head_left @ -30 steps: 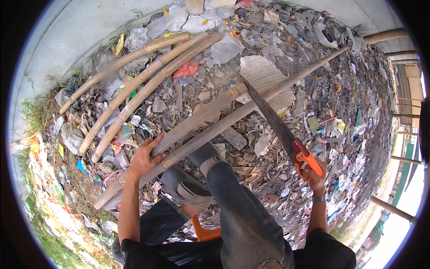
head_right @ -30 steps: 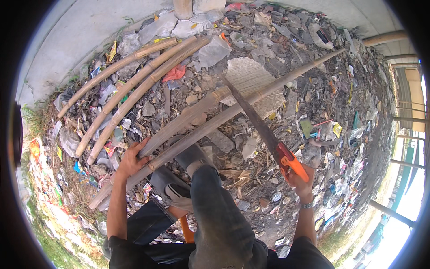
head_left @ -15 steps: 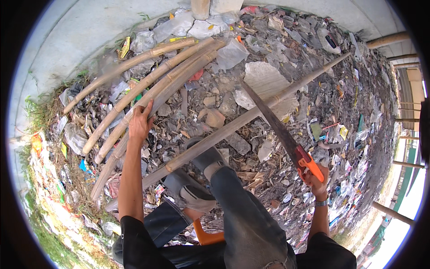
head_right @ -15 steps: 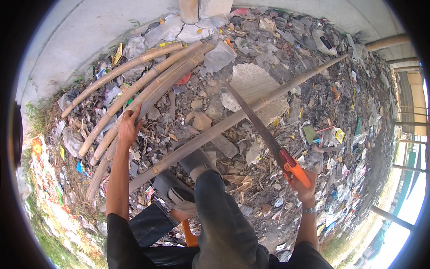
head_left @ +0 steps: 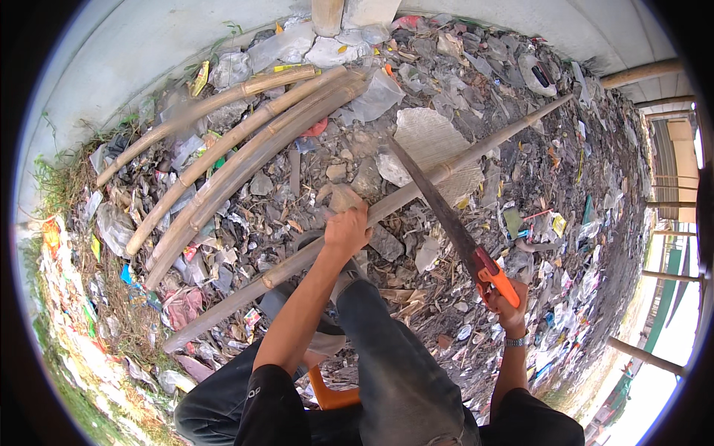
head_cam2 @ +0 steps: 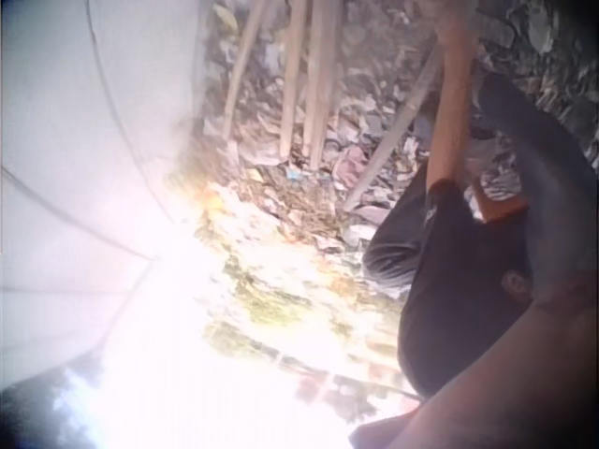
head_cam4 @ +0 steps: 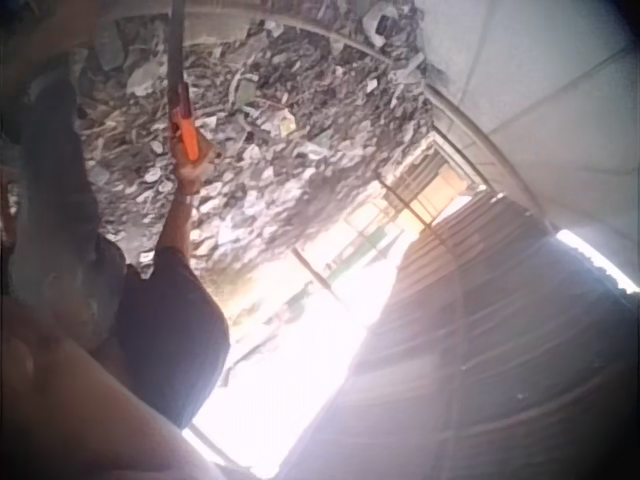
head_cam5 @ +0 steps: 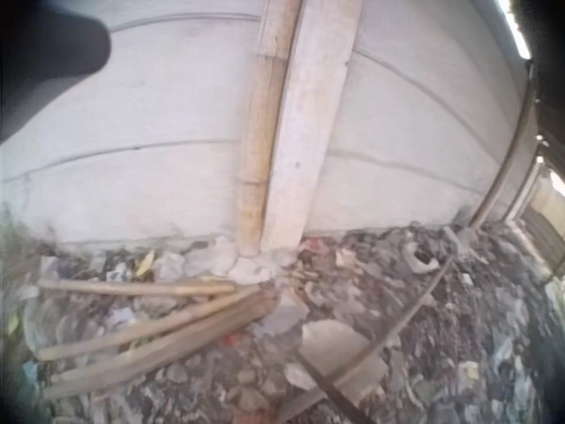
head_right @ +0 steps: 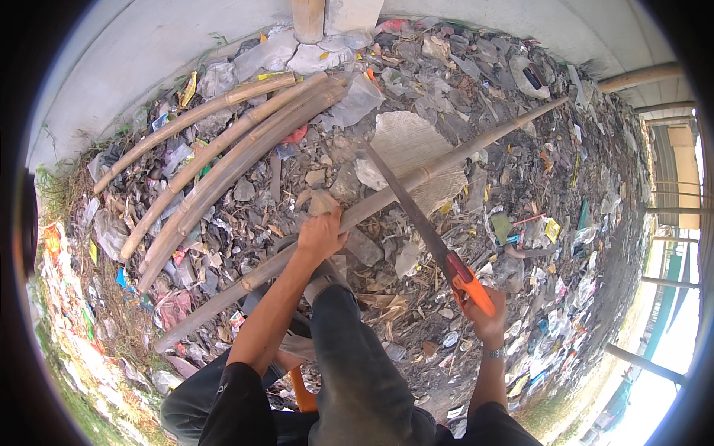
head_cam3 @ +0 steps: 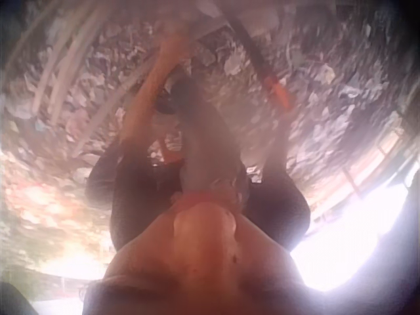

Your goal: The person sits on a small stool and uses a machete to repeatedly chop a long bamboo pole into smaller sections. The person holds the bamboo with one hand and swings the machete with the other to sever the pole. The cut pieces are discarded onto a pile of debris on the ground.

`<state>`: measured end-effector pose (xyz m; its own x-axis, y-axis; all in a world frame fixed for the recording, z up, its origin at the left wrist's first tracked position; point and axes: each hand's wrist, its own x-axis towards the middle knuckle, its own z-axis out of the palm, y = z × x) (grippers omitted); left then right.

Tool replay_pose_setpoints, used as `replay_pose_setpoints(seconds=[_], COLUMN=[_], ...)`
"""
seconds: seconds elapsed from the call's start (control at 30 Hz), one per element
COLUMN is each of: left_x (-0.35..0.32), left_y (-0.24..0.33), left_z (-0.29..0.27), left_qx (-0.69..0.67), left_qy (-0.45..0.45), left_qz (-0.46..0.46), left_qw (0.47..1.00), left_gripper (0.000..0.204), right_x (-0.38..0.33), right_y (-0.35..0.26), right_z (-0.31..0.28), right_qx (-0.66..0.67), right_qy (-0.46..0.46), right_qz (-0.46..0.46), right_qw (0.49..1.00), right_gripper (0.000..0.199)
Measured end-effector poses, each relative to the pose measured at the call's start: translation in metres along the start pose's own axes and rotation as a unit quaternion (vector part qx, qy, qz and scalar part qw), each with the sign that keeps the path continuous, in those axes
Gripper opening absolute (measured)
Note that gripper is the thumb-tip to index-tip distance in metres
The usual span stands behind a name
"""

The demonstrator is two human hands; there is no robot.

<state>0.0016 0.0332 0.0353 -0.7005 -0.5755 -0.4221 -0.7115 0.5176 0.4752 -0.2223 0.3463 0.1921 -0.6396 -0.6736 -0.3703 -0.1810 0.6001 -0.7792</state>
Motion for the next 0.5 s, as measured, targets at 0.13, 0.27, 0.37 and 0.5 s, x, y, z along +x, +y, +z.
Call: replay_pose_setpoints(seconds=[0.13,0.27,0.37,0.5], left_x=[-0.022,-0.061,-0.066,-0.043], left_y=[-0.044,-0.089,-0.112,-0.087], left_z=[0.001,-0.018,-0.018,-0.022], left_qx=[0.036,0.06,0.054,0.064], left_qy=[0.039,0.036,0.071,0.049], left_qz=[0.023,-0.03,-0.037,-0.053], left_qw=[0.998,0.997,0.995,0.995], left_gripper=[0.054,0.05,0.05,0.056], right_x=[-0.012,-0.027,-0.035,-0.04], right_y=[0.001,-0.017,-0.009,-0.012], right_z=[0.017,0.067,0.098,0.119], right_qx=[-0.013,-0.013,-0.01,0.008], right_qy=[-0.022,-0.06,-0.06,-0.043], right_qz=[-0.032,-0.038,-0.078,-0.06], right_qw=[0.999,0.997,0.995,0.997], right_gripper=[0.02,0.017,0.014,0.011])
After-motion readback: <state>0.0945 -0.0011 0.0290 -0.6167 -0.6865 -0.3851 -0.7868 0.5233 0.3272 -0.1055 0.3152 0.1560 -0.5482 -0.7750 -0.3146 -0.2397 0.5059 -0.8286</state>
